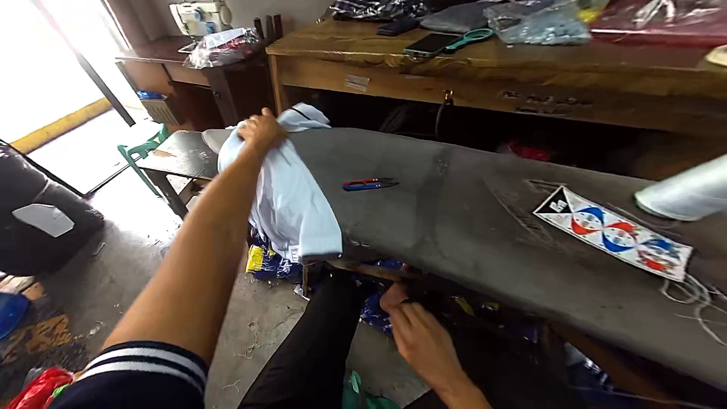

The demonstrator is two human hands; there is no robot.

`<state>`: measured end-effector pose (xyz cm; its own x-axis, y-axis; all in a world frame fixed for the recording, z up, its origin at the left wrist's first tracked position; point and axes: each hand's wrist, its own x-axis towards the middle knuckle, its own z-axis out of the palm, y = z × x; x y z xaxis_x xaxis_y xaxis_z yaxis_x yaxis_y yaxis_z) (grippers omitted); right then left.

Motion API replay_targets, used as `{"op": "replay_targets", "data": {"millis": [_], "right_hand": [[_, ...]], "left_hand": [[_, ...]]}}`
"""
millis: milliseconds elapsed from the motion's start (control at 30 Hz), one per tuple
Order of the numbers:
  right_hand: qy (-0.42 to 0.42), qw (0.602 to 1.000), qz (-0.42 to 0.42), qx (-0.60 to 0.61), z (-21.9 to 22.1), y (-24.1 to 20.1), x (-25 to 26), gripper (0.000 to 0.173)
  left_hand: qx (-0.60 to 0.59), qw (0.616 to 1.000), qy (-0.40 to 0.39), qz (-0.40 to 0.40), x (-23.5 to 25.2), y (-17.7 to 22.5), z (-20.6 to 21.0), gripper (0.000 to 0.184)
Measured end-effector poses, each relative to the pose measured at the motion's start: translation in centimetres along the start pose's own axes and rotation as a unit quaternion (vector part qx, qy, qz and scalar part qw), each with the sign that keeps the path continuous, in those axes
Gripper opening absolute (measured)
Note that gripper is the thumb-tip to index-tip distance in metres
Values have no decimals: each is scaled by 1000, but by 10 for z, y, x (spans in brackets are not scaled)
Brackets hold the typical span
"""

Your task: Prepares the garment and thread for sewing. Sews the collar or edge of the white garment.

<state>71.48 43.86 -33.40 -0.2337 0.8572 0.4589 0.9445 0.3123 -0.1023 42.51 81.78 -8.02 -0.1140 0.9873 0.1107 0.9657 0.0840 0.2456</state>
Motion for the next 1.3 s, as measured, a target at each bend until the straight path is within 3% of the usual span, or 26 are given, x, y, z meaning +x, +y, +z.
{"op": "replay_targets", "data": {"millis": [67, 133, 200, 267, 333, 433, 500, 567, 600, 633, 667, 700, 767, 833, 867, 933, 1000, 1067, 1167, 1233, 1300], "right_hand": [[-6, 999, -11, -38, -14, 25, -1, 22], [-9, 998, -13, -64, -21, 40, -8, 22], [-15, 999, 23, -40, -13, 23, -22, 23], [-35, 999, 26, 16, 4, -14, -36, 23], [-65, 994, 5, 88, 16, -42, -51, 22], [-84, 973, 68, 203, 13, -64, -56, 26], [-91, 902, 191, 377, -9, -75, -50, 32], [-79, 729, 305, 608, -48, -81, -41, 56], [-57, 640, 317, 698, -75, -84, -39, 77], [-11, 582, 302, 755, -105, -87, -42, 82], [59, 561, 274, 779, -134, -89, -49, 81], [116, 579, 240, 770, -162, -89, -51, 88], [108, 696, 211, 678, -199, -61, -90, 89], [96, 822, 334, 450, -210, -38, -150, 66], [81, 860, 407, 299, -210, -37, -172, 61], [72, 864, 476, 147, -204, -44, -197, 50], [126, 853, 463, 207, -197, -52, -195, 32], [165, 839, 445, 265, -184, -55, -186, 21], [96, 842, 468, 250, -163, -43, -184, 36], [29, 828, 470, 304, -148, -37, -181, 52], [-1, 829, 439, 345, -136, -39, -169, 63]], "left_hand": [[-3, 1000, -10, -11, -3, -33, -21, 55], [-98, 994, 15, -42, 0, -71, -43, 50], [-227, 970, 73, -52, -6, -112, -63, 47], [-334, 933, 127, -36, -44, -145, -92, 45], [-405, 902, 143, 39, -103, -171, -123, 44], [-494, 815, 147, 263, -167, -198, -134, 26], [-508, 790, 129, 318, -228, -176, -117, 24], [-520, 783, 42, 339, -299, -134, -82, 28], [-521, 759, -41, 389, -327, -114, -59, 25], [-496, 717, -129, 472, -349, -92, -34, 25], [-451, 671, -197, 555, -370, -69, -10, 27], [-385, 635, -255, 620, -389, -51, 13, 34], [-274, 603, -365, 654, -408, -41, 51, 49], [-279, 634, -391, 606, -399, -46, 74, 46], [-288, 667, -366, 582, -390, -47, 80, 40], [-318, 716, -317, 534, -380, -41, 86, 29], [-375, 724, -290, 501, -385, -22, 95, 24], [-389, 714, -268, 517, -402, 4, 106, 24], [-278, 726, -206, 595, -430, 38, 130, 55], [-245, 716, -179, 628, -434, 46, 153, 37], [-293, 717, -228, 589, -422, 47, 154, 26]]}}
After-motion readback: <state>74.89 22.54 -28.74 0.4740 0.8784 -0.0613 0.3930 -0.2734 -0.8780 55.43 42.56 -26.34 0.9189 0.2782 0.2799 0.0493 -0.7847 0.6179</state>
